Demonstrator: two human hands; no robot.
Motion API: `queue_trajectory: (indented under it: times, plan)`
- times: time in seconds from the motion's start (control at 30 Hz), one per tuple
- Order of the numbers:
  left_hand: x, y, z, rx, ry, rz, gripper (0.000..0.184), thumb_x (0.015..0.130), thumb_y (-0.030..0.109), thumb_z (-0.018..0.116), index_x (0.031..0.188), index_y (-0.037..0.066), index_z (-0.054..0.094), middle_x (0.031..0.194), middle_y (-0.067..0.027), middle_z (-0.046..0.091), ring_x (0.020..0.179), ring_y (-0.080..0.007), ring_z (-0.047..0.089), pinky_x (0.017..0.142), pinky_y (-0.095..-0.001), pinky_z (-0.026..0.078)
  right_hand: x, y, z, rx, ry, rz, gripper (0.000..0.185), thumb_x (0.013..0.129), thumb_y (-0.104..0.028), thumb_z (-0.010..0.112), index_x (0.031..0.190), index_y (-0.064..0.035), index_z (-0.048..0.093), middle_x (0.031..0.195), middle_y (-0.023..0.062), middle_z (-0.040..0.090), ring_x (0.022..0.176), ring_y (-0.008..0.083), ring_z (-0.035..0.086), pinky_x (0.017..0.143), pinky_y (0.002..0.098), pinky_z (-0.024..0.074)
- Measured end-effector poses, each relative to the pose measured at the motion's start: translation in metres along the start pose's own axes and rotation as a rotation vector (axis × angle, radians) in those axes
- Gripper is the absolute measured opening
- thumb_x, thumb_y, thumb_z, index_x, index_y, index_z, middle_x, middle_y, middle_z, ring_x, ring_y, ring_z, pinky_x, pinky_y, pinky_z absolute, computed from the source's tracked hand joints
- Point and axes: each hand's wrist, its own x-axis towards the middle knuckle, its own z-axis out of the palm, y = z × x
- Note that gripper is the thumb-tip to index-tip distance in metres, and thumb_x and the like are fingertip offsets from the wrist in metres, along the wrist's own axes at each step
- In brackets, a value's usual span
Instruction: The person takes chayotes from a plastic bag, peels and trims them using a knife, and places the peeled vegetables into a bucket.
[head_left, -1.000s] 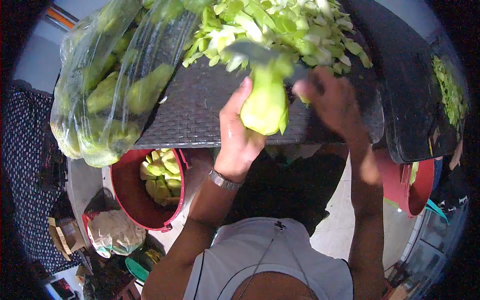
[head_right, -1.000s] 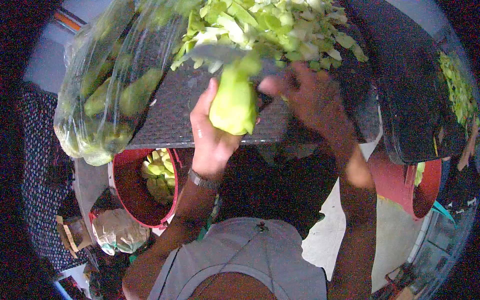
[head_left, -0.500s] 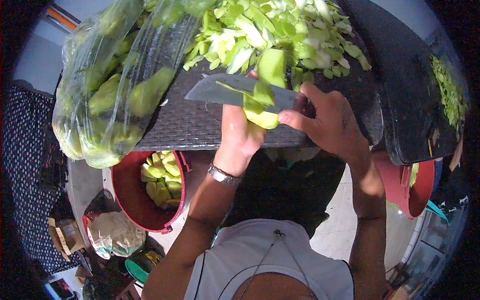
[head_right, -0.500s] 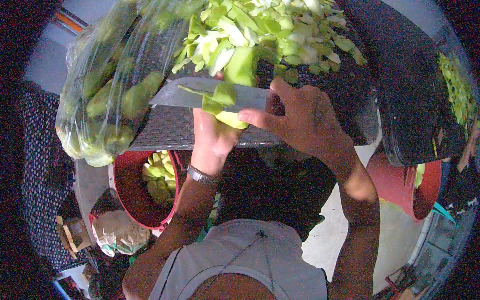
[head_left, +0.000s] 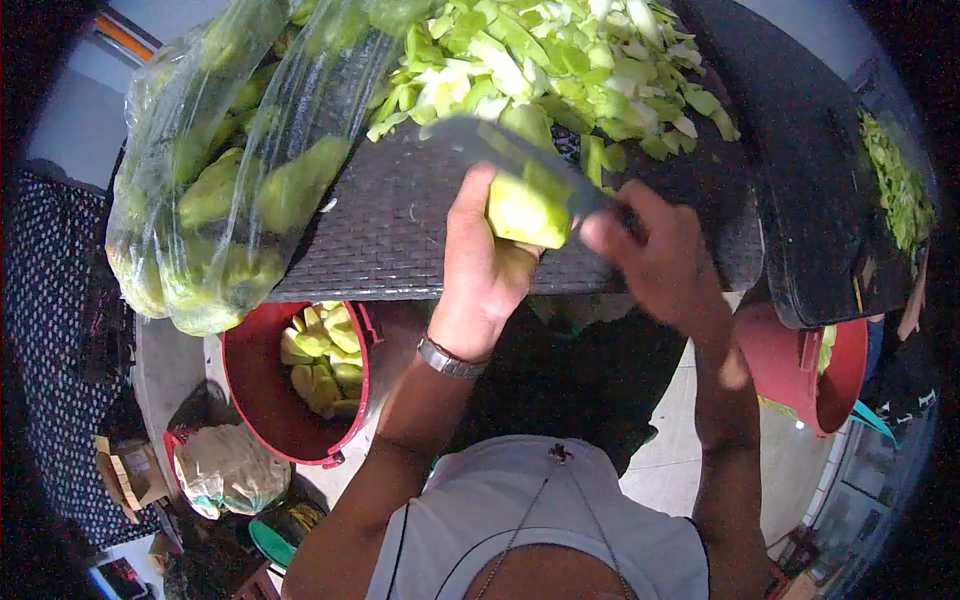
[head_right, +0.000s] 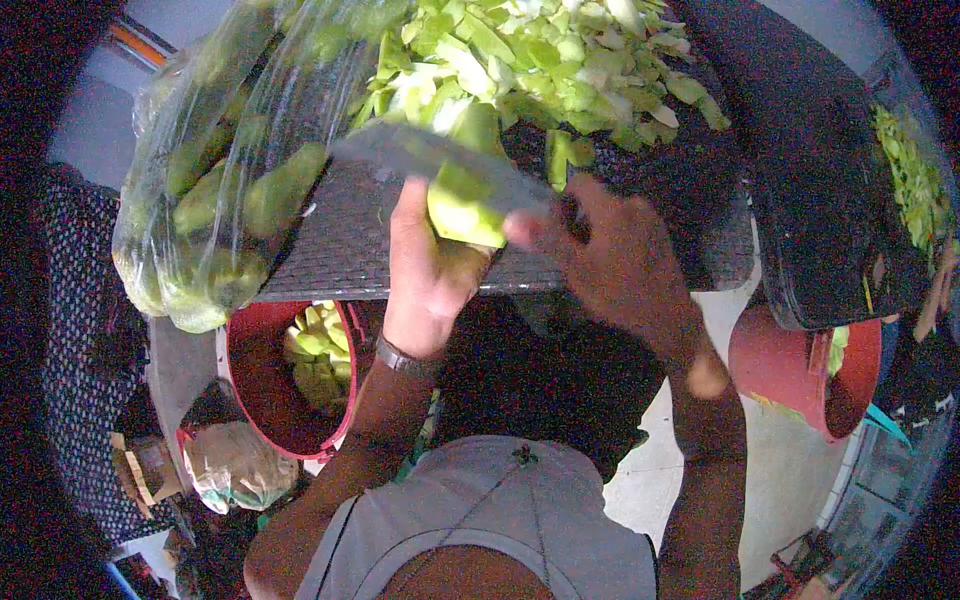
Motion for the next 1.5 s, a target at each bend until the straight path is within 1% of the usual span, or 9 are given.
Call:
queue_trajectory:
  times: [0.27,0.47,0.5,0.87,0.97,1.07,1.2,1.33,1.5]
  plan:
    - [0.001,0.002,0.000,0.049,-0.101,-0.089,0.046,0.090,0.050,0.065,0.105,0.007,0.065,0.085,-0.0131,0.071,0.074,-0.0245,0.071,0.070,-0.0388,0.060,-0.018,0.003,0.031,-0.214,0.133,-0.342,0.060,0.074,-0.052,0.087,0.087,-0.0062,0.050,0.065,0.0049,0.066,0.058,0.0246,0.070,0.055,0.0373,0.0549]
    - [-0.002,-0.006,0.001,-0.086,0.014,0.057,0.046,0.093,0.046,0.063,0.118,0.009,0.060,0.100,-0.0110,0.070,0.080,-0.0262,0.070,0.066,-0.0410,0.056,0.003,0.021,0.015,-0.248,0.167,-0.120,0.052,0.079,-0.049,0.083,0.091,-0.0046,0.058,0.069,0.0112,0.067,0.065,0.0326,0.071,0.060,0.0426,0.0536]
    - [-0.002,0.003,-0.006,0.047,-0.101,-0.051,0.047,0.095,0.047,0.060,0.122,0.010,0.058,0.104,-0.0093,0.068,0.084,-0.0277,0.069,0.065,-0.0426,0.055,0.010,0.026,0.009,-0.174,0.224,0.005,0.063,0.081,-0.066,0.073,0.089,-0.0046,0.061,0.069,0.0166,0.067,0.070,0.0406,0.071,0.061,0.0498,0.0545]
    - [0.004,-0.003,-0.013,-0.021,-0.153,-0.052,0.050,0.097,0.043,0.060,0.131,0.007,0.060,0.115,-0.0101,0.071,0.098,-0.0271,0.071,0.088,-0.0423,0.058,-0.004,0.001,0.013,-0.100,-0.026,-0.210,0.046,0.085,-0.045,0.077,0.093,-0.0033,0.061,0.065,0.0149,0.063,0.067,0.0364,0.070,0.062,0.0444,0.0533]
    - [0.008,-0.009,-0.013,-0.134,0.003,0.043,0.053,0.098,0.045,0.058,0.133,0.006,0.058,0.114,-0.0113,0.071,0.096,-0.0292,0.071,0.081,-0.0454,0.059,0.010,0.014,0.011,-0.157,0.060,-0.127,0.047,0.086,-0.045,0.076,0.094,-0.0013,0.062,0.065,0.0159,0.062,0.068,0.0383,0.070,0.063,0.0441,0.0527]
    - [0.000,0.005,-0.017,0.062,-0.166,-0.080,0.055,0.100,0.048,0.050,0.132,0.004,0.057,0.108,-0.0120,0.070,0.087,-0.0317,0.071,0.064,-0.0471,0.060,0.036,0.050,-0.004,-0.155,0.201,-0.023,0.059,0.087,-0.059,0.070,0.094,-0.0007,0.062,0.069,0.0204,0.065,0.073,0.0441,0.069,0.066,0.0505,0.0530]
    - [0.001,0.007,-0.016,-0.024,-0.107,-0.101,0.051,0.100,0.046,0.052,0.130,0.006,0.058,0.109,-0.0107,0.070,0.094,-0.0283,0.070,0.073,-0.0464,0.059,0.028,0.023,-0.010,-0.001,0.180,0.014,0.064,0.089,-0.065,0.065,0.091,-0.0012,0.062,0.070,0.0204,0.066,0.071,0.0450,0.069,0.066,0.0529,0.0539]
    - [0.014,-0.008,-0.023,-0.053,-0.085,0.043,0.038,0.101,0.034,0.060,0.131,0.011,0.056,0.119,-0.0048,0.065,0.106,-0.0214,0.065,0.091,-0.0408,0.055,0.008,0.003,0.009,-0.058,-0.024,-0.108,0.055,0.089,-0.056,0.069,0.089,-0.0018,0.060,0.066,0.0176,0.064,0.064,0.0406,0.068,0.061,0.0483,0.0532]
    - [0.009,-0.007,-0.023,0.007,-0.068,0.056,0.040,0.100,0.038,0.061,0.125,0.006,0.060,0.111,-0.0082,0.068,0.097,-0.0229,0.069,0.082,-0.0398,0.058,0.011,0.002,0.010,-0.039,-0.057,-0.203,0.045,0.086,-0.041,0.078,0.088,-0.0008,0.058,0.066,0.0176,0.063,0.063,0.0350,0.069,0.060,0.0434,0.0515]
